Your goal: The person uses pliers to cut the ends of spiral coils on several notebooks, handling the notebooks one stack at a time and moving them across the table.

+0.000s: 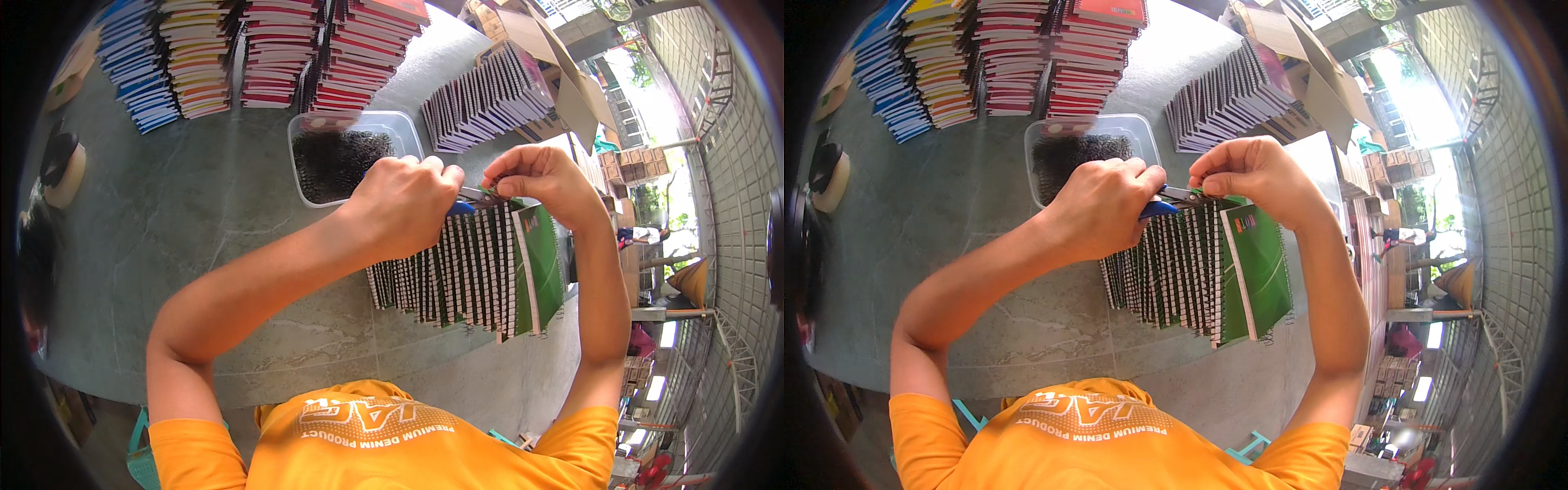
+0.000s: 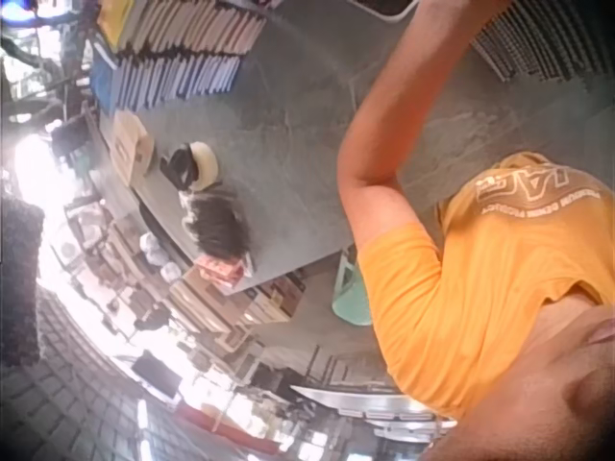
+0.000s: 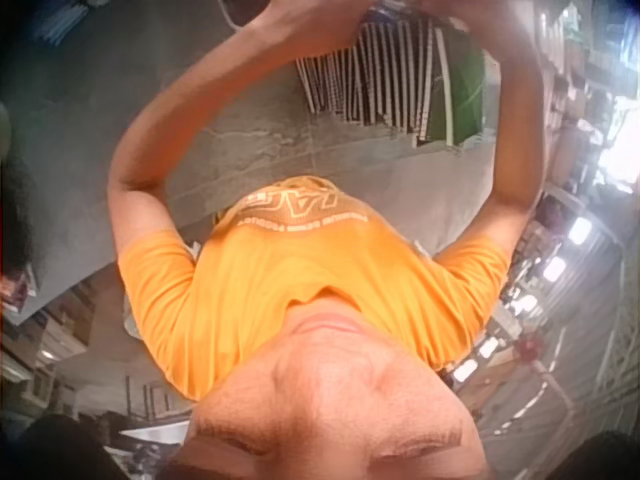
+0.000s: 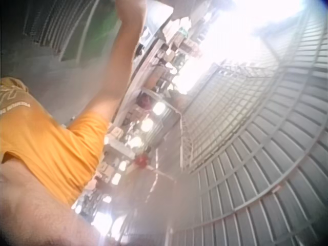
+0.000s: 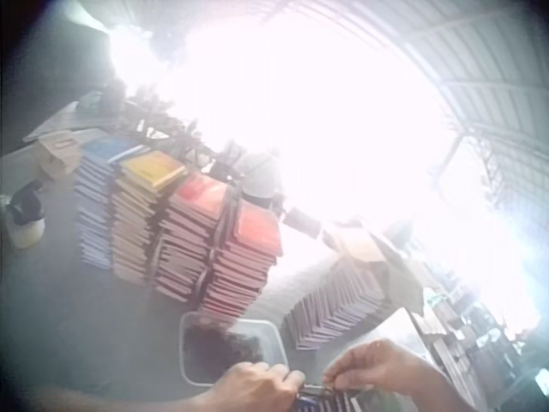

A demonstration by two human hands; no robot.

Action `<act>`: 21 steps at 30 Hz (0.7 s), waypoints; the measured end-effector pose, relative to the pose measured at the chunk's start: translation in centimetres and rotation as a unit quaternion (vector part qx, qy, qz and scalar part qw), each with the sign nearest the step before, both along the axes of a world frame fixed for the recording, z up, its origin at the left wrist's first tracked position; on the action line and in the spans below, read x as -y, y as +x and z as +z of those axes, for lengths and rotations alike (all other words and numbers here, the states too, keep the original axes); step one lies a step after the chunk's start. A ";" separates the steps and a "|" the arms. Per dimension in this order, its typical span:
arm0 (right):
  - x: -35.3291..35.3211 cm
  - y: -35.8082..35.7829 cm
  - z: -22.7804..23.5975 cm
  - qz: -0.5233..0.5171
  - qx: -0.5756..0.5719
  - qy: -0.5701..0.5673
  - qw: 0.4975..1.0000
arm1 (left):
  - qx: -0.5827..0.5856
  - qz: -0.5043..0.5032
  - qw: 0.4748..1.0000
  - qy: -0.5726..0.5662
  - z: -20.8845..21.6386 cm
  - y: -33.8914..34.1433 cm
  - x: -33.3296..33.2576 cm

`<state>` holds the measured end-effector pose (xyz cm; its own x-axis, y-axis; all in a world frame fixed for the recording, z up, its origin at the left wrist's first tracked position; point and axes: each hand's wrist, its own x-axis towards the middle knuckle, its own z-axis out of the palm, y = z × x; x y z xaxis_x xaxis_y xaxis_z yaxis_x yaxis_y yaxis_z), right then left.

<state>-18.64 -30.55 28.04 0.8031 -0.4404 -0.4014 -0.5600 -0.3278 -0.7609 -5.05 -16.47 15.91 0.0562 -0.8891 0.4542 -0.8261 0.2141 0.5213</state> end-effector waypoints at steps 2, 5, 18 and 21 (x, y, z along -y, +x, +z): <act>0.2 0.8 0.3 0.022 -0.032 0.002 0.999 | -0.072 -0.021 0.997 -0.005 -0.1 0.1 -0.3; 0.2 2.8 0.4 0.079 -0.071 0.018 0.994 | -0.223 -0.079 0.967 0.092 -0.4 1.0 -1.2; 0.4 3.8 0.2 0.188 -0.092 0.043 0.977 | -0.222 -0.061 0.970 0.075 -0.9 0.2 -2.2; 1.1 2.1 -0.5 0.130 -0.018 0.095 0.987 | -0.488 -0.150 0.816 0.271 -0.4 0.3 -1.4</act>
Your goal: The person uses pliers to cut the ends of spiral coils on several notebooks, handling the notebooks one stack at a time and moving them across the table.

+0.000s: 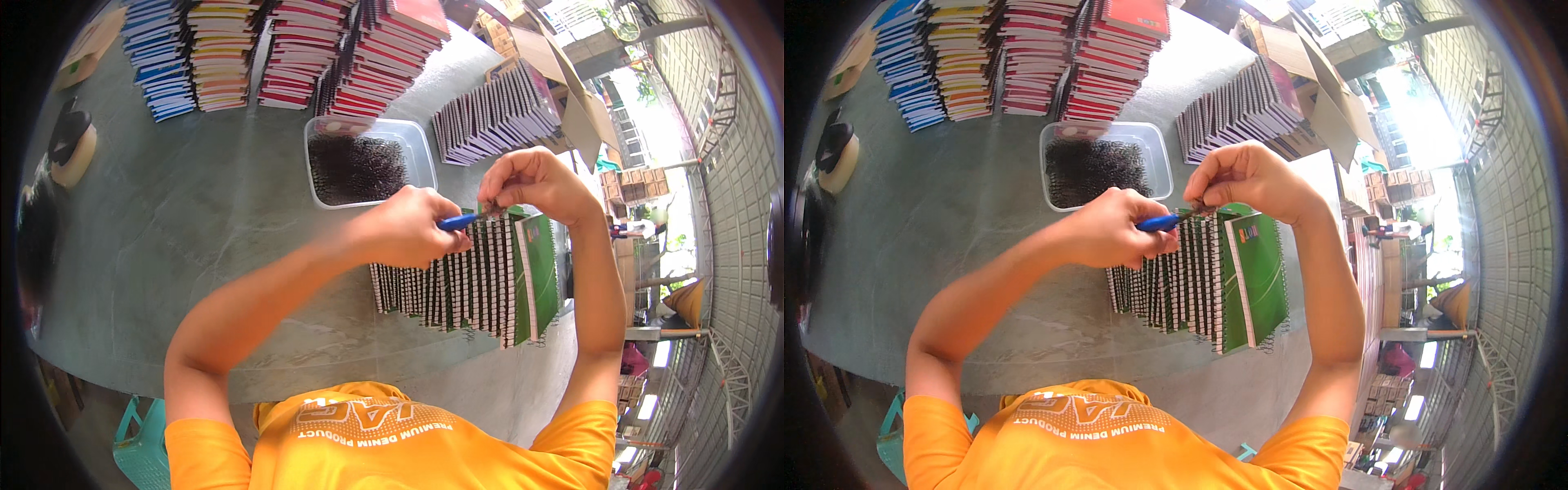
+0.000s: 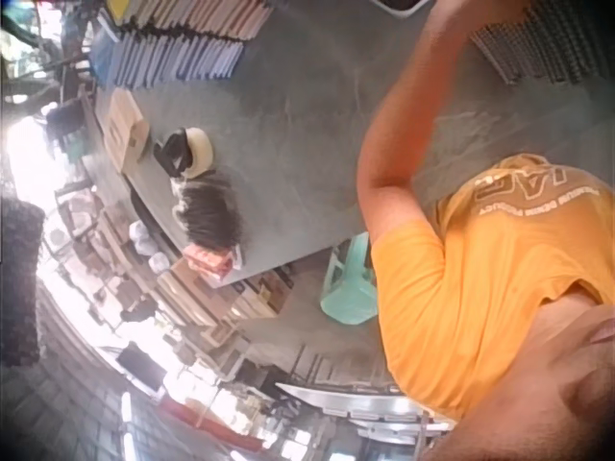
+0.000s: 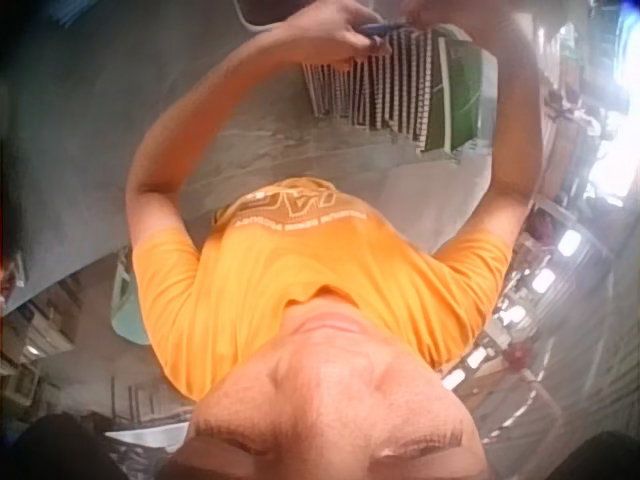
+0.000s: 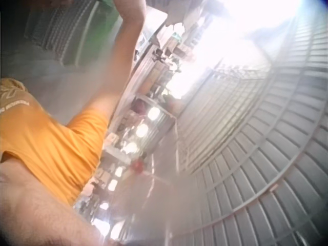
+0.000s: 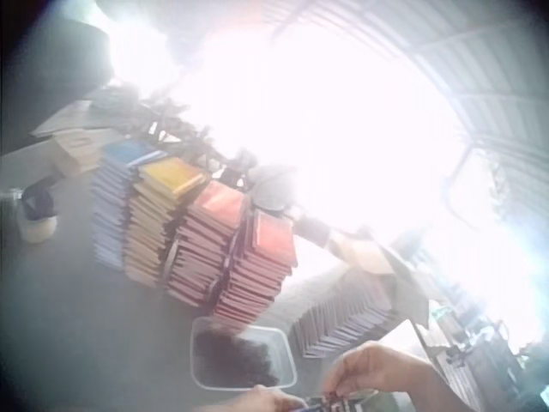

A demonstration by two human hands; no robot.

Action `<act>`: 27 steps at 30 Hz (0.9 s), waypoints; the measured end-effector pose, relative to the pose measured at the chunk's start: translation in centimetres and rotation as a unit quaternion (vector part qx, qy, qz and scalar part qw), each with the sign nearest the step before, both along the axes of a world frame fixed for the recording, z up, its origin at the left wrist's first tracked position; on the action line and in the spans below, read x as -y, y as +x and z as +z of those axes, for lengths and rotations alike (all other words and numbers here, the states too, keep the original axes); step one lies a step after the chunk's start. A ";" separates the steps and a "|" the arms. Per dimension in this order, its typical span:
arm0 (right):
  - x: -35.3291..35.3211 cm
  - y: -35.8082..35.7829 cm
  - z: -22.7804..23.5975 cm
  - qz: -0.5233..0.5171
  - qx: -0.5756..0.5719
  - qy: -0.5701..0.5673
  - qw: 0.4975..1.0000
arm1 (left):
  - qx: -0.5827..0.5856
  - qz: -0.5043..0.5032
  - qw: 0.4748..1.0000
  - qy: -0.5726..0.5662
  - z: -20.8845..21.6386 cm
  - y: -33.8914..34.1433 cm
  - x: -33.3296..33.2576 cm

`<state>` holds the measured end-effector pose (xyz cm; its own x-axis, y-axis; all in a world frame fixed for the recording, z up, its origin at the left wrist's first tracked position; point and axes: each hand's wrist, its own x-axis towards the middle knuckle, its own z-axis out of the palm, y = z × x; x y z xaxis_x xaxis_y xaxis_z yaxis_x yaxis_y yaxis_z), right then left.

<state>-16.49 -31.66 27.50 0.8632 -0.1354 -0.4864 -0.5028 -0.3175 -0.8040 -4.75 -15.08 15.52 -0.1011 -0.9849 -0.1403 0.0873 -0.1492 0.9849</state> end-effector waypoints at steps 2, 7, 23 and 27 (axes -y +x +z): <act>0.2 -0.7 -0.8 -0.071 0.051 0.072 0.994 | -0.010 0.016 1.000 -0.020 0.0 -0.1 0.3; 0.9 -0.1 -1.6 -0.138 0.100 0.063 0.983 | 0.341 0.318 0.839 -0.282 -1.3 -1.3 -0.5; -6.3 -3.6 0.7 0.136 -0.055 -0.606 0.782 | -0.091 0.242 0.959 0.118 -10.0 2.4 -10.9; -3.6 -5.6 -1.3 -0.043 0.019 -0.413 0.910 | -0.217 0.199 0.946 0.138 -12.6 -0.1 -10.1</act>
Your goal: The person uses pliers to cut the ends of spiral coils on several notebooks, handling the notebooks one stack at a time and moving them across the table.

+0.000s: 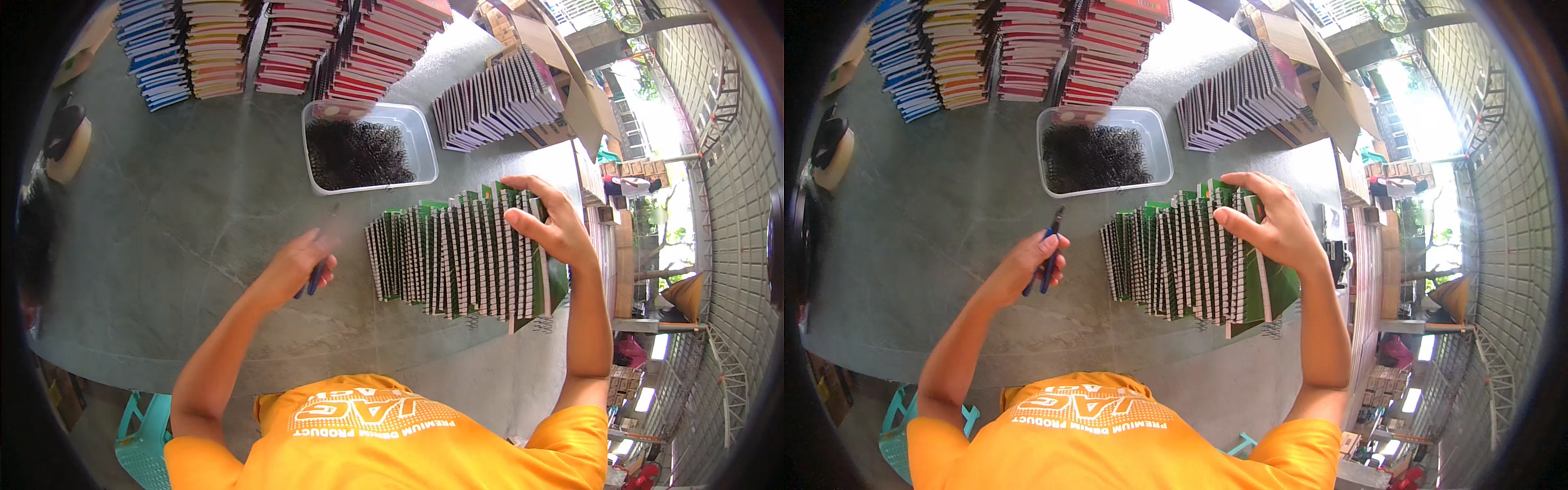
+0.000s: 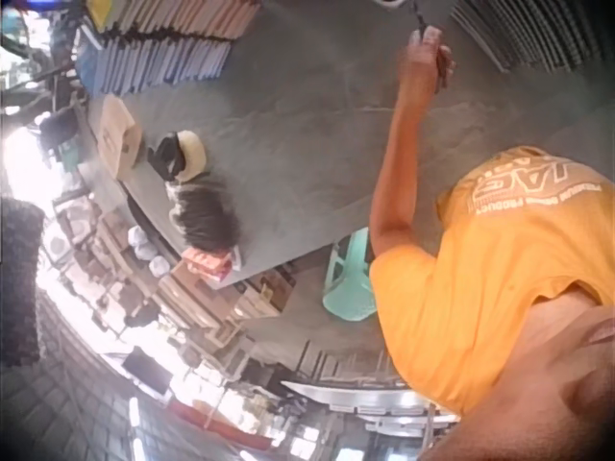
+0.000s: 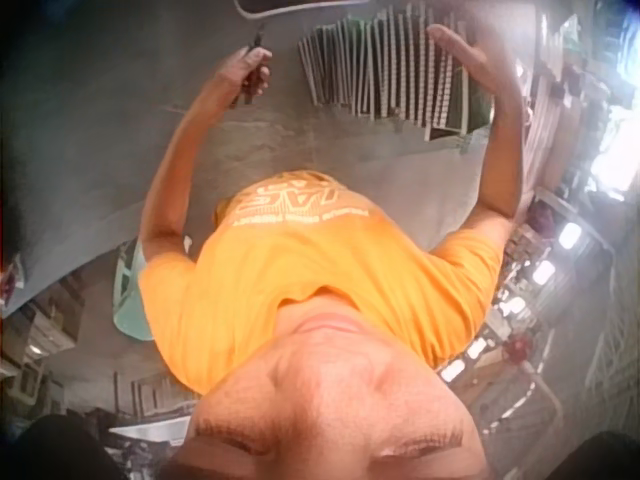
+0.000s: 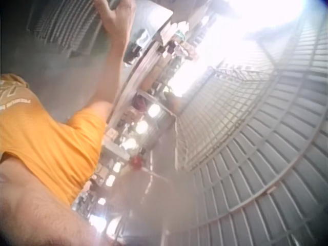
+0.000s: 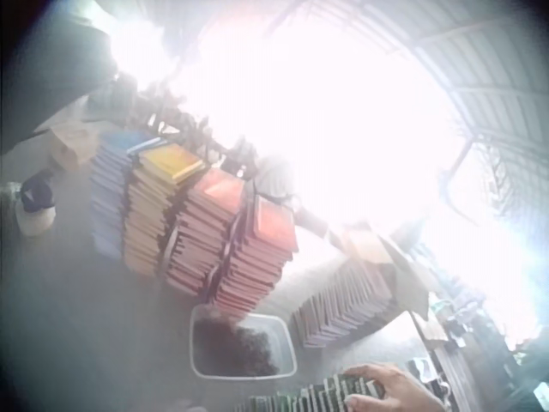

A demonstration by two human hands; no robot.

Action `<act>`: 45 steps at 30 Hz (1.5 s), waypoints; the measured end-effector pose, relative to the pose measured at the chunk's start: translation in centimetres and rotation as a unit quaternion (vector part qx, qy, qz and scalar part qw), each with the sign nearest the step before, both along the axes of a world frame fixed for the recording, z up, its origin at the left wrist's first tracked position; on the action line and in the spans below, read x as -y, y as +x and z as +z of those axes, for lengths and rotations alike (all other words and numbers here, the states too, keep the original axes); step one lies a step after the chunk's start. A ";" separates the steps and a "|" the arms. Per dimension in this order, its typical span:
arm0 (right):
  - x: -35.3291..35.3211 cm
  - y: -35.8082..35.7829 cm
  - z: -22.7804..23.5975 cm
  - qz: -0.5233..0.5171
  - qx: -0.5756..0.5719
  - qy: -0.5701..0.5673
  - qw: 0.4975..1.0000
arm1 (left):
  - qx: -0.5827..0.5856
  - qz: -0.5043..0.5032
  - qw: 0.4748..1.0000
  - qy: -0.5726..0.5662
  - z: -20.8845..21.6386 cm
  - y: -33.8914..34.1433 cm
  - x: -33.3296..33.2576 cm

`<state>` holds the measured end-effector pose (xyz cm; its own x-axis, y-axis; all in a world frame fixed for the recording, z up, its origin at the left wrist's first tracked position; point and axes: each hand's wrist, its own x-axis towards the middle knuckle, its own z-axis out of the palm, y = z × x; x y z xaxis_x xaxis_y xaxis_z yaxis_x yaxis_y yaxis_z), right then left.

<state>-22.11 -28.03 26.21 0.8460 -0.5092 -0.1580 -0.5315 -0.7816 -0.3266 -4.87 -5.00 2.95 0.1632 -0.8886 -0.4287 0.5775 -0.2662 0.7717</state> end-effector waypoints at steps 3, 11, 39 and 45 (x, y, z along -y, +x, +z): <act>0.5 -0.2 -0.9 0.018 0.057 -0.005 0.998 | -0.021 -0.077 0.996 0.045 -1.2 -1.1 1.4; -1.2 1.4 -0.7 0.035 0.019 -0.051 0.998 | -0.141 -0.097 0.979 0.108 -3.4 -0.4 4.1; -0.2 -0.2 -1.1 -0.006 0.062 0.018 0.998 | -0.043 -0.190 0.964 0.180 -2.4 -0.3 6.3; -0.1 -0.1 -1.2 -0.007 0.061 0.034 0.998 | -0.098 -0.171 0.967 0.163 -3.2 -1.0 6.5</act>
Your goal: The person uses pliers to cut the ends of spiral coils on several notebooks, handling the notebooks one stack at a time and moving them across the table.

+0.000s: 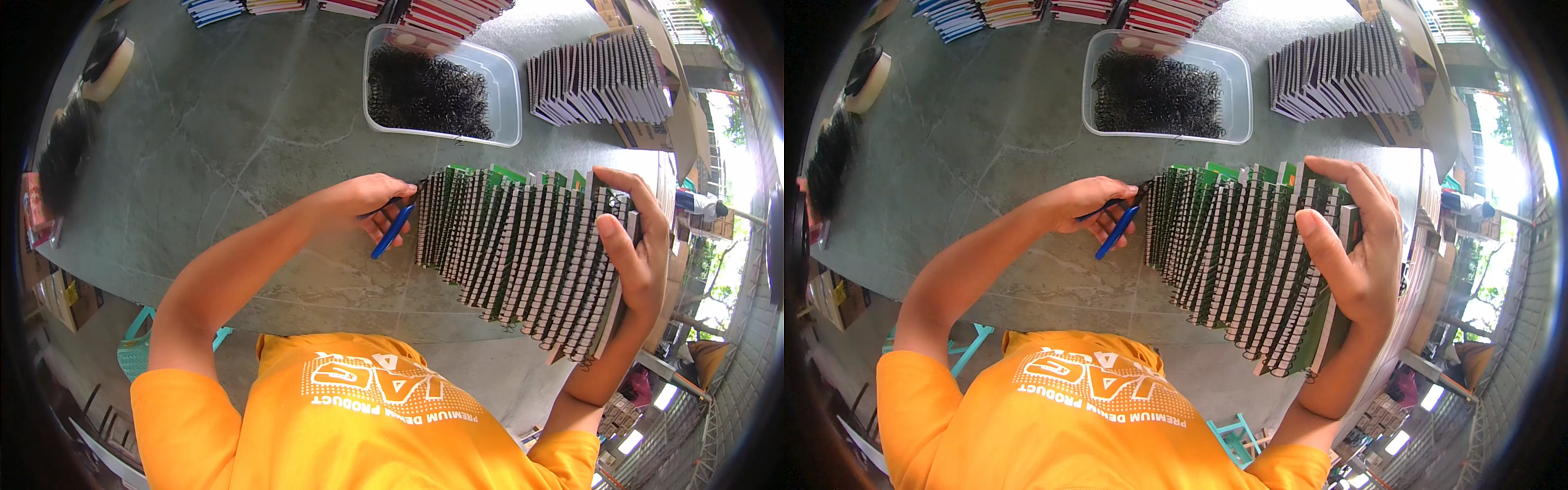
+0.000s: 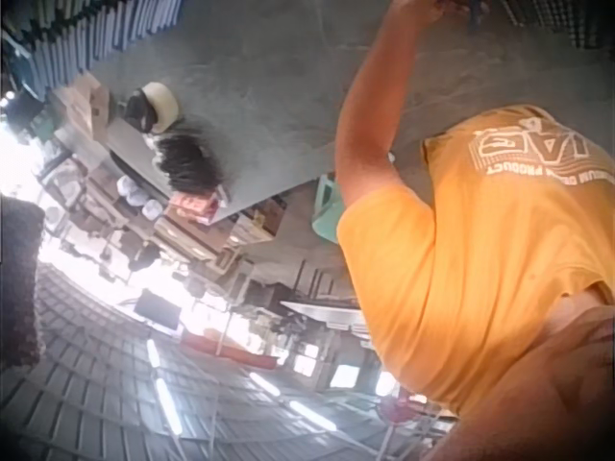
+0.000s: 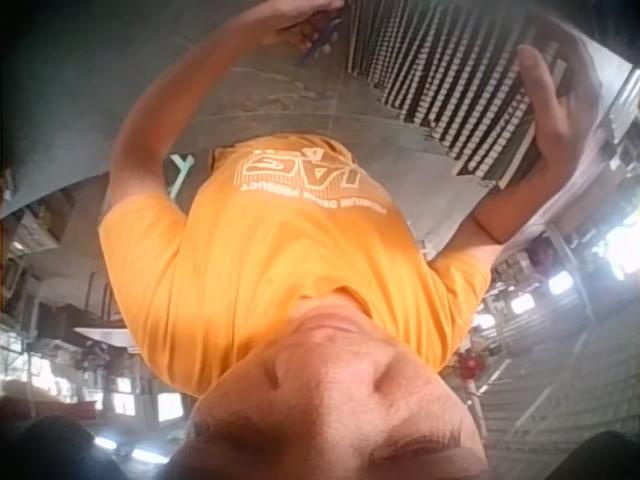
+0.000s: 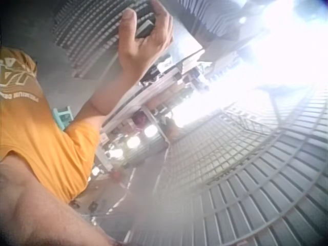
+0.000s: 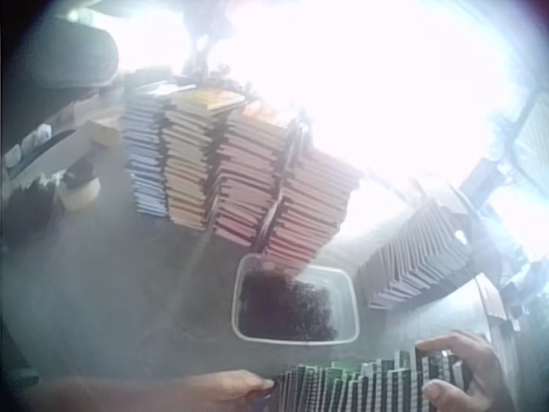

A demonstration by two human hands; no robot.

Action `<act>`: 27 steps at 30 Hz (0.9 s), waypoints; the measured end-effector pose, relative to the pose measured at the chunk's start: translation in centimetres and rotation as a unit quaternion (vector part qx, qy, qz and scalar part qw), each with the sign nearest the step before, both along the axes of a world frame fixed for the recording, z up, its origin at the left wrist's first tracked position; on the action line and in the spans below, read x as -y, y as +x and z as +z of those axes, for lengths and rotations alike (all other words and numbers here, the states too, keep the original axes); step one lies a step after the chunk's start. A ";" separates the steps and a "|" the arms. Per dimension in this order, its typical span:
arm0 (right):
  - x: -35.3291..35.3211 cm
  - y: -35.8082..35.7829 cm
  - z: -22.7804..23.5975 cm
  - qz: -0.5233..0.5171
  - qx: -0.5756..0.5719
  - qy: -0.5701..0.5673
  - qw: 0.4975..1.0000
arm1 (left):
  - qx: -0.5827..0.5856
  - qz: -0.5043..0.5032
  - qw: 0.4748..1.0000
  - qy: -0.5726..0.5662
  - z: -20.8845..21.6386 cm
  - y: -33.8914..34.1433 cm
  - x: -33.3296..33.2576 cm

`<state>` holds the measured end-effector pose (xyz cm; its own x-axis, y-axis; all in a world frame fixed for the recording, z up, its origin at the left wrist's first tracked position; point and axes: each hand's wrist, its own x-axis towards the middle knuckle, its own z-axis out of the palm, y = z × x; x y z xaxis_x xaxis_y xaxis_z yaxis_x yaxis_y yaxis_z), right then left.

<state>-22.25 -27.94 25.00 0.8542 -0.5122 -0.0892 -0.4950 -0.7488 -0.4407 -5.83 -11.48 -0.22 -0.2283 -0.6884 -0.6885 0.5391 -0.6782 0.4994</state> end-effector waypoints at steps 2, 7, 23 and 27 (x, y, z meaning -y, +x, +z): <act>0.0 0.0 -0.1 -0.002 0.007 0.009 1.000 | -0.022 0.005 1.000 0.012 0.3 0.3 -0.1; 0.0 -0.1 -0.1 -0.006 0.009 0.007 1.000 | -0.039 0.027 0.999 -0.012 0.3 0.5 -0.1; -0.2 0.1 -0.1 -0.005 0.007 0.005 1.000 | 0.477 -0.124 0.862 -0.115 1.9 -1.9 0.5; -0.2 0.2 -0.2 0.004 0.020 -0.007 1.000 | 0.167 -0.062 0.983 -0.051 1.3 0.9 0.6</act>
<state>-22.06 -27.75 24.77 0.8610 -0.5063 -0.0482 -0.4716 -0.7592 -0.4486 -4.93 -12.10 1.11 -0.0874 -0.7393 -0.6677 0.2502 -0.6651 0.7036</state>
